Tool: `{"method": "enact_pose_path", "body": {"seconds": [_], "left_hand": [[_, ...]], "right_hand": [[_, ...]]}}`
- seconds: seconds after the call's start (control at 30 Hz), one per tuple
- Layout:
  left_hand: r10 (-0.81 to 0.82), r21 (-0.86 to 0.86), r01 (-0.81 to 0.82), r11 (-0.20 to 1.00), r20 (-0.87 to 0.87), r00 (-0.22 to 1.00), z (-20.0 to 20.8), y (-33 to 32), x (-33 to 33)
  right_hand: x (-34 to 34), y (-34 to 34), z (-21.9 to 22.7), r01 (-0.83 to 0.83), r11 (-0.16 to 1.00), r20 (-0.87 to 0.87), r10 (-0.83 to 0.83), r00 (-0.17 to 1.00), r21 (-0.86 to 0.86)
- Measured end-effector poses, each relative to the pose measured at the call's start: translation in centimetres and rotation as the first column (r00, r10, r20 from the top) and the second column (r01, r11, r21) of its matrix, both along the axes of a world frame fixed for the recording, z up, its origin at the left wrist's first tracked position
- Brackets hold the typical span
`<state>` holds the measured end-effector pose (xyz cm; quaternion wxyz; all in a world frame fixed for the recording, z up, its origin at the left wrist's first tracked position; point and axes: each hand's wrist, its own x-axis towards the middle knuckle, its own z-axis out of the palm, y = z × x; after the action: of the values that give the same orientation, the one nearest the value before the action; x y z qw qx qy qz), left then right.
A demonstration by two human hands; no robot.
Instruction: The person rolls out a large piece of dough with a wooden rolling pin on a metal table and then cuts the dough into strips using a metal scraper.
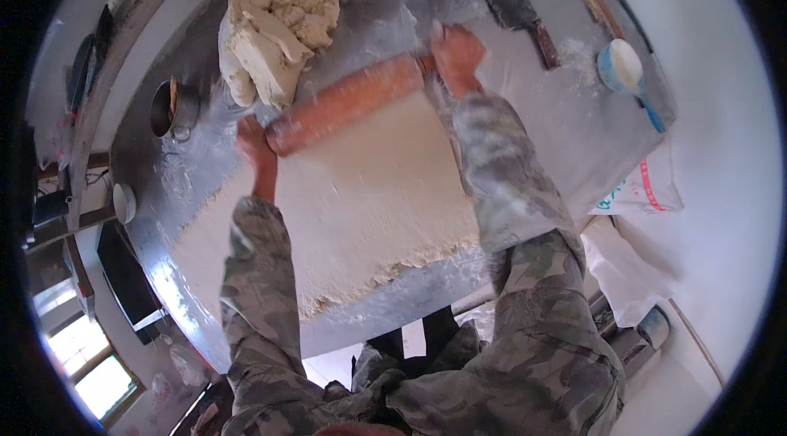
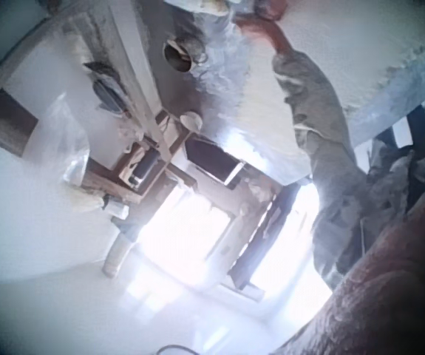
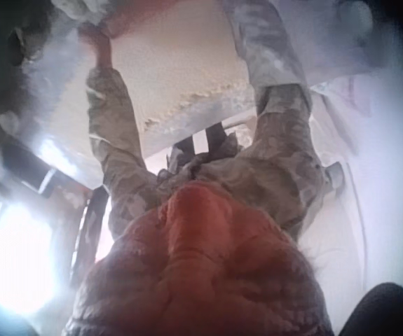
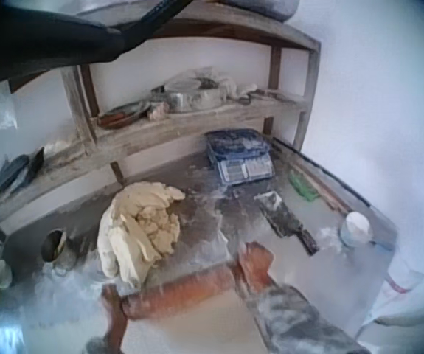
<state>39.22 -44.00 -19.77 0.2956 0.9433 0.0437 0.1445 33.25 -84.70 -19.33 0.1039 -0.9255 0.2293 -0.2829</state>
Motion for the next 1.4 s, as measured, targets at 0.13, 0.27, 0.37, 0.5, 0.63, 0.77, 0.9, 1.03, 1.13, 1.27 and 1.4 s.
{"method": "enact_pose_path", "body": {"seconds": [0.13, 0.27, 0.37, 0.5, 0.63, 0.77, 0.9, 1.03, 1.13, 1.27, 1.4], "left_hand": [[-0.09, -0.045, 0.091, 0.995, 0.025, 0.996, -1.1, 1.4, -0.3], [-0.163, -0.163, 0.134, 0.978, -0.183, 0.969, -1.6, 2.9, -9.4], [-0.16, -0.154, 0.122, 0.98, -0.258, 0.953, -1.5, 4.6, -21.8], [-0.073, -0.036, 0.065, 0.997, -0.385, 0.92, 2.7, 3.6, -31.8], [-0.119, 0.126, 0.139, 0.982, -0.152, 0.981, 2.7, 2.7, -26.3], [-0.165, 0.298, 0.189, 0.936, -0.102, 0.981, 3.8, 1.0, -22.8], [-0.199, 0.236, 0.264, 0.935, -0.268, 0.943, 0.1, 4.4, -31.9], [-0.116, 0.285, 0.162, 0.945, -0.174, 0.978, 0.8, 2.9, -25.6], [-0.056, 0.339, 0.107, 0.935, -0.156, 0.986, 2.3, 0.5, -19.2], [-0.074, 0.248, 0.131, 0.96, -0.225, 0.971, -0.2, 3.0, -26.6], [-0.087, 0.151, 0.116, 0.982, -0.191, 0.978, 0.6, 3.1, -29.8]], "right_hand": [[0.0, 0.4, 0.0, 0.012, 0.999, 0.013, -0.013, 1.0, 0.038], [-7.8, -0.1, -0.2, -0.109, 0.992, -0.115, 0.116, 0.987, 0.065], [-18.5, 0.5, 0.5, -0.235, 0.964, -0.064, 0.244, 0.968, 0.122], [-30.4, 2.0, 2.6, -0.163, 0.968, -0.295, 0.215, 0.931, 0.191], [-28.2, 1.9, 2.2, -0.221, 0.97, -0.342, 0.242, 0.908, 0.101], [-26.0, 1.9, 3.0, -0.243, 0.966, -0.469, 0.253, 0.846, 0.083], [-33.7, 1.8, 3.0, -0.344, 0.937, -0.44, 0.336, 0.833, 0.064], [-26.7, 1.1, 3.0, -0.374, 0.924, -0.4, 0.374, 0.836, 0.082], [-22.8, 0.7, 2.1, -0.31, 0.943, -0.386, 0.332, 0.861, 0.121], [-28.2, 0.8, 1.2, -0.39, 0.921, -0.379, 0.36, 0.852, -0.002], [-30.9, 2.5, 3.7, -0.323, 0.944, -0.346, 0.328, 0.879, 0.074]]}}
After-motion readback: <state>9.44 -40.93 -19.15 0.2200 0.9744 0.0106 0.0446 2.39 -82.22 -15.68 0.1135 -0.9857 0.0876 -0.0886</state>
